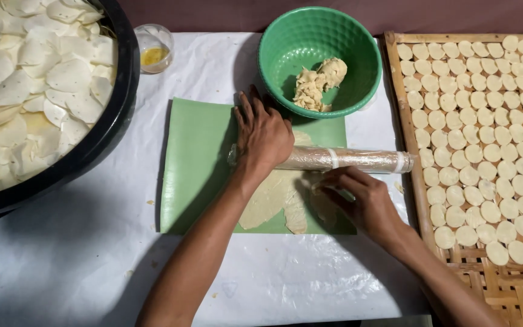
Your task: Rolling out dough and picking out pre-cut circular dough pieces for snacks.
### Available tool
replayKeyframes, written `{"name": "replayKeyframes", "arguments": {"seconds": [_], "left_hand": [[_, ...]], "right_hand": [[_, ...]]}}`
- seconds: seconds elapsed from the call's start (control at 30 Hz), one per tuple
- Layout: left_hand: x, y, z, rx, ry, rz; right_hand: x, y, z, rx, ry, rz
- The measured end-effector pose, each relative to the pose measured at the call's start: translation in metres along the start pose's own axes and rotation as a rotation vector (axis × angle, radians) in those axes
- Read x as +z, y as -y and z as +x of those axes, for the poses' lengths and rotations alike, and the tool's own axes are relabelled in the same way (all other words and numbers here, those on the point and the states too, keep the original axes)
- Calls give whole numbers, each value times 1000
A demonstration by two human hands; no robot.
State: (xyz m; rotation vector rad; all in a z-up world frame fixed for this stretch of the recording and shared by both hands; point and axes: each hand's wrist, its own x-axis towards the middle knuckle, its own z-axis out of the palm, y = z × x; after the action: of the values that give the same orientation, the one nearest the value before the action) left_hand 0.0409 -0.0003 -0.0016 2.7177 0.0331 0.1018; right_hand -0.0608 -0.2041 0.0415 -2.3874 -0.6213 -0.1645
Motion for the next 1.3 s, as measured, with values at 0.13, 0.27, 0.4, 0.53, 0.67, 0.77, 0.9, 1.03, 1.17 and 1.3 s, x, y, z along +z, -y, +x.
{"name": "replayKeyframes", "arguments": {"seconds": [0.13,0.27,0.4,0.53,0.67,0.77,0.9,1.03,1.17,1.3], "left_hand": [[-2,-2,-3,-4,24,14],[-2,-2,-16,11,-4,20],[-9,-4,-39,67,-57,18],[-17,-6,-64,135,-115,53],[-3,-2,-82,169,-134,64],[7,2,-90,239,-276,97],[7,5,-107,349,-457,183],[2,4,-142,389,-459,137],[-9,3,-189,355,-189,5],[-11,7,-155,342,-125,19]], "right_hand": [[30,-30,-16,-43,71,-206],[42,-40,-14,-195,57,-317],[38,-15,-19,-327,58,-405],[30,0,-29,-364,134,-462],[17,-17,-29,-209,108,-292],[10,-55,-5,-119,-94,-295],[-3,-32,23,-13,-94,-406],[1,-19,-7,77,141,-519],[5,-15,-39,-43,99,-492],[6,-34,-5,17,144,-513]]}}
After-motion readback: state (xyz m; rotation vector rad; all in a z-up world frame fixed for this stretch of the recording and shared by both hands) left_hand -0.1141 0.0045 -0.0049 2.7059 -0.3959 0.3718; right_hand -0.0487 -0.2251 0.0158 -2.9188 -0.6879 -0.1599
